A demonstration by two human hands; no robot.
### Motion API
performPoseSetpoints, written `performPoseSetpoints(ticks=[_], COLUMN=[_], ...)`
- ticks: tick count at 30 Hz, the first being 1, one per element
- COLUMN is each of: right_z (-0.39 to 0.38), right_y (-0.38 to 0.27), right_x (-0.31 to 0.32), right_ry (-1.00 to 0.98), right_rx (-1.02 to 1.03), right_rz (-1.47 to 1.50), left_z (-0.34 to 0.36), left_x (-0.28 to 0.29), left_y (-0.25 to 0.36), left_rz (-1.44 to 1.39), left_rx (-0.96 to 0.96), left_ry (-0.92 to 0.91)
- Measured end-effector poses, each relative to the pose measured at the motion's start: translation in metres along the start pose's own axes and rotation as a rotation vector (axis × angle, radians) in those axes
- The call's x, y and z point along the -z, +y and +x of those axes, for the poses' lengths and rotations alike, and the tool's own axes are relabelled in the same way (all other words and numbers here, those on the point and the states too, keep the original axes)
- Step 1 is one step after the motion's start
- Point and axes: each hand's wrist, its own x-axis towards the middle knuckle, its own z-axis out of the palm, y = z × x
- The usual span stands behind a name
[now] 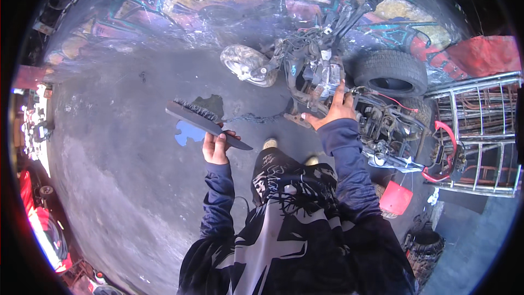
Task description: Inspecting and working on the frame and engine of a three-wheeled vehicle using various tools.
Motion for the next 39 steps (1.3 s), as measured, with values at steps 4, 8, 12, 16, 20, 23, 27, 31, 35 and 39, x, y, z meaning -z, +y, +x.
performPoseSetpoints(ticks=[4,8,12,16,20,23,27,31,35,39], right_z=[0.002,0.007,0.009,0.011,0.009,0.002,-0.028,-0.04,-0.036,-0.037], right_y=[-0.012,-0.015,-0.011,-0.002,-0.006,-0.002,0.022,0.014,0.019,0.02], right_x=[-0.007,-0.019,-0.027,-0.034,-0.025,-0.015,-0.017,-0.024,-0.032,-0.032], right_ry=[0.064,0.154,0.23,0.31,0.277,0.156,0.213,0.136,0.13,0.159], right_rx=[-0.073,-0.1,-0.056,-0.001,-0.041,-0.027,0.272,-0.012,-0.012,0.001], right_rz=[-0.075,-0.116,-0.152,-0.164,-0.154,-0.099,0.232,0.476,0.599,0.618], left_z=[0.023,0.033,0.05,0.071,0.083,0.075,0.059,0.047,0.046,0.054], left_x=[-0.012,-0.036,-0.057,-0.073,-0.087,-0.087,-0.093,-0.079,-0.083,-0.095], left_y=[-0.025,-0.045,-0.048,-0.051,-0.041,-0.056,-0.032,-0.048,-0.044,-0.027], left_rz=[-0.038,-0.133,-0.097,-0.04,0.022,-0.123,-0.24,-0.191,0.017,0.194], left_rx=[0.102,0.215,0.322,0.346,0.327,0.4,0.637,0.546,0.602,0.486], left_ry=[-0.045,-0.128,-0.244,-0.424,-0.532,-0.484,-0.422,-0.508,-0.381,-0.455])
